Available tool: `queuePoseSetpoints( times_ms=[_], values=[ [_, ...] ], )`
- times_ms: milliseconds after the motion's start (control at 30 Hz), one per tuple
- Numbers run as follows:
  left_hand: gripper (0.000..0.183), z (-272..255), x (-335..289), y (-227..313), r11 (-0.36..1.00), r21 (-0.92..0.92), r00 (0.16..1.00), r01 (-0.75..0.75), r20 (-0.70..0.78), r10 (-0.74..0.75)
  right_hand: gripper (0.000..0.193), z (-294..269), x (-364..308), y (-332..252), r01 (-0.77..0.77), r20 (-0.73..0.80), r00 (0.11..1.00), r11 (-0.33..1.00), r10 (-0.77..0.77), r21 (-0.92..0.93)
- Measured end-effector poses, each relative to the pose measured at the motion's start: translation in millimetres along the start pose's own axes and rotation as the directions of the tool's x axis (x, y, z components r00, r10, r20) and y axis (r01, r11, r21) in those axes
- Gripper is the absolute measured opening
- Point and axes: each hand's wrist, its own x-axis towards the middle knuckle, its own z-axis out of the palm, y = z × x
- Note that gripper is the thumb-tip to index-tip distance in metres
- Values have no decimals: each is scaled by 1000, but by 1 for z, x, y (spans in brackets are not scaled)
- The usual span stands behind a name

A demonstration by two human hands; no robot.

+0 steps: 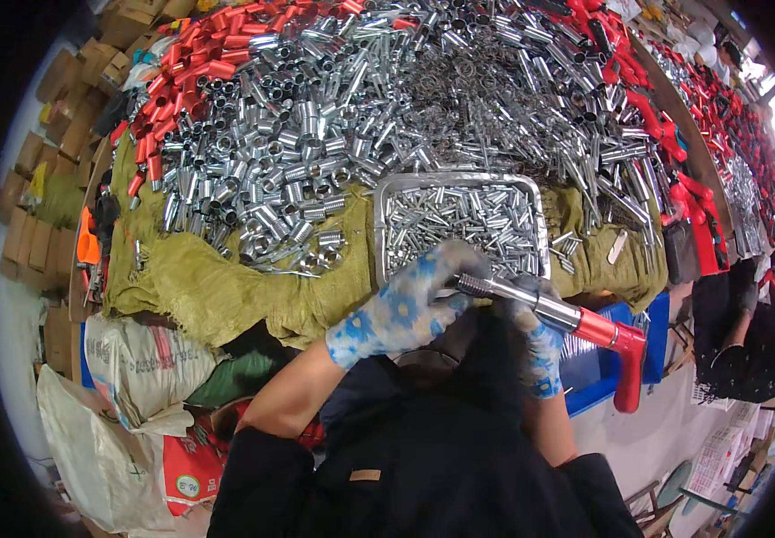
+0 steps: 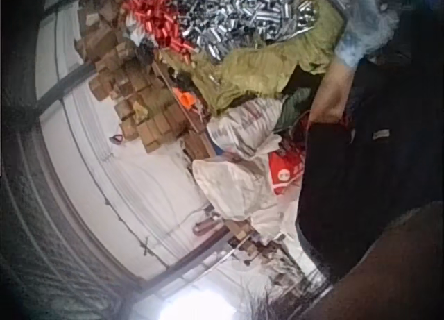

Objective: Assembling small metal hardware components with red handles at a manufacturing workstation.

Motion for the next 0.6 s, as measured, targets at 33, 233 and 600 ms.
queuePoseSetpoints(
  times_ms=[33,233,600],
  values=[
    [39,2,1,2,1000,-2,1000,0,5,0,45,1,-2,-4,26,14,1000,999,-25,-39],
    [59,-4,12,10,938,211,929,276,190,-317,45,9,-5,-10,11,-73,997,1000,-10,12],
    [76,6,12,15,972,234,992,-16,127,-14,36,5,-7,-16,-36,-105,993,993,49,117]
  ],
)
